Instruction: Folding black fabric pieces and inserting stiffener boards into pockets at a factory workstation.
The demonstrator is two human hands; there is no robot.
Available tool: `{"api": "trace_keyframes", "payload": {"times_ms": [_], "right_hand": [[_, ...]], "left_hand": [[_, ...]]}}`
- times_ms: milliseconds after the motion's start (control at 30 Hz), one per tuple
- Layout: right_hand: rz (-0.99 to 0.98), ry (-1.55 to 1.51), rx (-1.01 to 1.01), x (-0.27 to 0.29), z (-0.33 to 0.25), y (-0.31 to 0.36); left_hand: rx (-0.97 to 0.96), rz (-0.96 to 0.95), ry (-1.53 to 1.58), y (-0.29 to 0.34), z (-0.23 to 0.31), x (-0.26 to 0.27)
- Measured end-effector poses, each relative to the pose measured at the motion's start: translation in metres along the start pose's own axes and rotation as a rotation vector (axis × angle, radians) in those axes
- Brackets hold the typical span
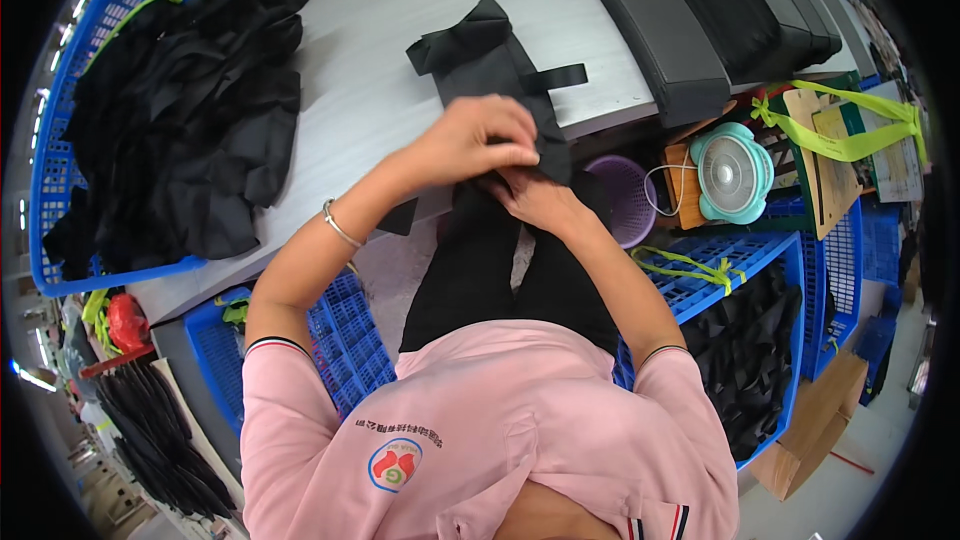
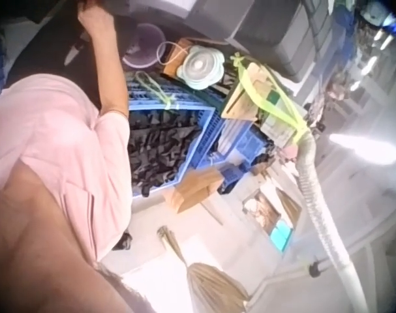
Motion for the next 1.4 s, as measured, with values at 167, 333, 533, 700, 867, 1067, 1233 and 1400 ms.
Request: {"api": "trace_keyframes", "payload": {"times_ms": [167, 333, 533, 700, 867, 1067, 1233, 1400], "right_hand": [[-0.138, -0.066, -0.182, 0.006, -0.024, -0.003], [-0.119, 0.235, -0.136, 0.003, -0.034, 0.005], [-0.183, 0.122, -0.21, -0.003, -0.044, 0.001], [-0.14, 0.11, -0.259, 0.0, -0.046, 0.027], [0.009, 0.029, -0.219, 0.016, -0.063, 0.057], [0.01, -0.244, -0.085, 0.065, -0.102, 0.08], [0.528, -0.136, -0.464, 0.14, -0.079, 0.094], [0.129, -0.76, -0.74, 0.109, -0.023, 0.121]], "left_hand": [[-0.009, 0.149, -0.119, -0.026, -0.046, 0.007], [-0.059, 0.145, -0.765, -0.029, -0.093, 0.0], [0.035, 0.548, -0.663, -0.042, -0.109, 0.035], [-0.137, 0.974, -0.465, 0.018, -0.032, -0.003], [0.191, 1.158, 0.607, 0.077, -0.04, -0.051], [0.332, 0.917, 1.273, 0.086, -0.044, -0.074], [0.331, 0.81, 1.058, 0.105, -0.035, -0.085], [0.438, 0.545, 0.982, 0.104, -0.009, -0.109]]}}
Point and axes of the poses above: each hand's wrist, its own y-axis away from the middle knuckle, its own x-axis out of the back of the hand, z = x × y, the point moved 4 cm from there along -y, towards the middle knuckle, and after that the axes turned 11 degrees about y, right-handed, at the moved point
